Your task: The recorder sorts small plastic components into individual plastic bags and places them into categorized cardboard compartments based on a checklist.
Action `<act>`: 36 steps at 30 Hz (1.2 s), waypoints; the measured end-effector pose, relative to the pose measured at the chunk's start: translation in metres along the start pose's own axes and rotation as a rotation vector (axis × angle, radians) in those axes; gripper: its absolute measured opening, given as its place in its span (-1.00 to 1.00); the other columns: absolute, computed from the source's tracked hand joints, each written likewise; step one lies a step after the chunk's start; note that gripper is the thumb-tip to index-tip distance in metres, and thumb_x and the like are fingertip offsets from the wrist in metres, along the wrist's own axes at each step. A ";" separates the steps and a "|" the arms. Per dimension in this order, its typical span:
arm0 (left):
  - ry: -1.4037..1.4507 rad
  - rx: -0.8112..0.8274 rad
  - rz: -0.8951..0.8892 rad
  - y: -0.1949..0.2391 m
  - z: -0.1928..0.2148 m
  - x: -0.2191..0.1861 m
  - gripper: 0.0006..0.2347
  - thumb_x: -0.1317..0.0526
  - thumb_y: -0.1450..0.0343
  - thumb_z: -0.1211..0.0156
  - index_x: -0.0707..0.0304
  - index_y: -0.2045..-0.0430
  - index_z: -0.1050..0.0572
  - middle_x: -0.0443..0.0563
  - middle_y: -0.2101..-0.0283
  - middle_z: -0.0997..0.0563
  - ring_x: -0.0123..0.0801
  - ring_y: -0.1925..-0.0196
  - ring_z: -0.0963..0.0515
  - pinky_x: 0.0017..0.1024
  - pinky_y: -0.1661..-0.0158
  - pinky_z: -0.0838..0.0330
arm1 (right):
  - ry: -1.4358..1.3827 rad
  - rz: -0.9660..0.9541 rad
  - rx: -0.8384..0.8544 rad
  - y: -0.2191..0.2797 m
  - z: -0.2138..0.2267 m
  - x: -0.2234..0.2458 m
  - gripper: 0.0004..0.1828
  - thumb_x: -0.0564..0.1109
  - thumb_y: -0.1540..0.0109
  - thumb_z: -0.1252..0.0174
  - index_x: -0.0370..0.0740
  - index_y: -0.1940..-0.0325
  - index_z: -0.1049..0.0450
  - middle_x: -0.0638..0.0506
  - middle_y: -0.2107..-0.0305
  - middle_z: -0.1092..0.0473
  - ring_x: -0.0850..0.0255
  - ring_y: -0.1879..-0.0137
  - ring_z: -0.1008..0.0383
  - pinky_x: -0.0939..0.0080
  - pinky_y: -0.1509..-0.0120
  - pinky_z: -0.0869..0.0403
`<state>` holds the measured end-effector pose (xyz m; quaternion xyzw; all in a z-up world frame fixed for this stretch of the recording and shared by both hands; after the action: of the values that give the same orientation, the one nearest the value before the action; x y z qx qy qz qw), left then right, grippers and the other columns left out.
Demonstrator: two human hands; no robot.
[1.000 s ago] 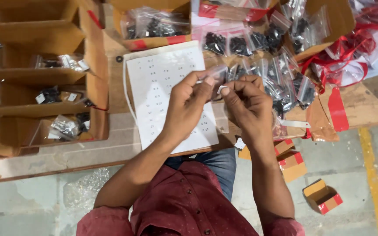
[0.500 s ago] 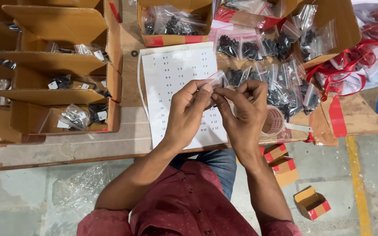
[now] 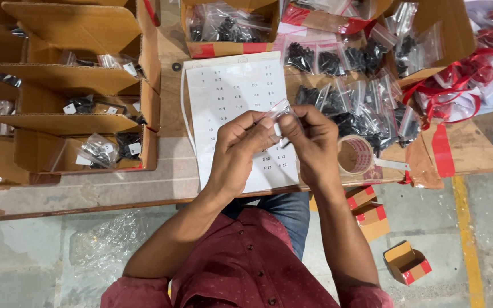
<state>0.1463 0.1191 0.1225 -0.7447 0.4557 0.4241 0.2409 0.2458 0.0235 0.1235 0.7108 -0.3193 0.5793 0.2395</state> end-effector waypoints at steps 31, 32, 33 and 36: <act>-0.241 -0.245 -0.247 0.046 0.137 0.020 -0.53 0.48 -0.51 -0.28 0.33 -0.20 -0.11 0.22 -0.07 -0.58 -0.22 -0.15 -0.67 -0.42 -0.14 -0.56 | 0.892 -0.156 0.555 -0.075 -0.122 -0.012 -0.72 -0.24 -0.06 -0.36 -0.23 0.14 -0.65 0.04 0.26 -0.59 0.25 0.12 -0.60 0.28 0.20 -0.61; -0.305 -0.233 -0.271 0.048 0.136 0.028 -0.53 0.48 -0.53 -0.26 0.33 -0.24 -0.10 0.24 -0.11 -0.56 -0.19 -0.18 -0.66 -0.40 -0.17 -0.53 | 0.910 -0.199 0.475 -0.081 -0.112 -0.012 -0.74 -0.21 -0.11 -0.33 -0.20 0.10 -0.64 0.05 0.21 -0.59 0.26 0.07 -0.60 0.31 0.20 -0.60; -0.304 -0.244 -0.263 0.047 0.139 0.028 -0.53 0.48 -0.53 -0.26 0.33 -0.24 -0.10 0.24 -0.11 -0.56 -0.19 -0.18 -0.66 -0.40 -0.17 -0.53 | 0.908 -0.208 0.485 -0.086 -0.112 -0.013 -0.74 -0.21 -0.11 -0.33 -0.20 0.10 -0.64 0.05 0.21 -0.59 0.26 0.07 -0.60 0.31 0.20 -0.60; -0.598 -0.238 -0.298 0.043 0.140 0.017 -0.62 0.41 -0.51 -0.27 0.30 -0.19 -0.28 0.19 -0.08 -0.58 -0.13 -0.09 -0.66 -0.31 -0.14 -0.50 | 1.071 -0.315 0.204 -0.109 -0.083 -0.015 -0.81 -0.26 -0.12 -0.38 -0.34 0.20 -0.64 -0.12 0.10 -0.63 0.14 0.57 -0.43 0.12 0.59 -0.32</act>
<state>0.0546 0.1952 0.0365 -0.6688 0.1986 0.6336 0.3344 0.2680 0.1598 0.1296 0.3763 0.0140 0.8441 0.3817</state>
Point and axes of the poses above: each hand's wrist, its own y-axis away from the middle knuckle, its own z-axis out of the back of the hand, x = y × z, the point moved 9 cm from there along -y, towards the middle knuckle
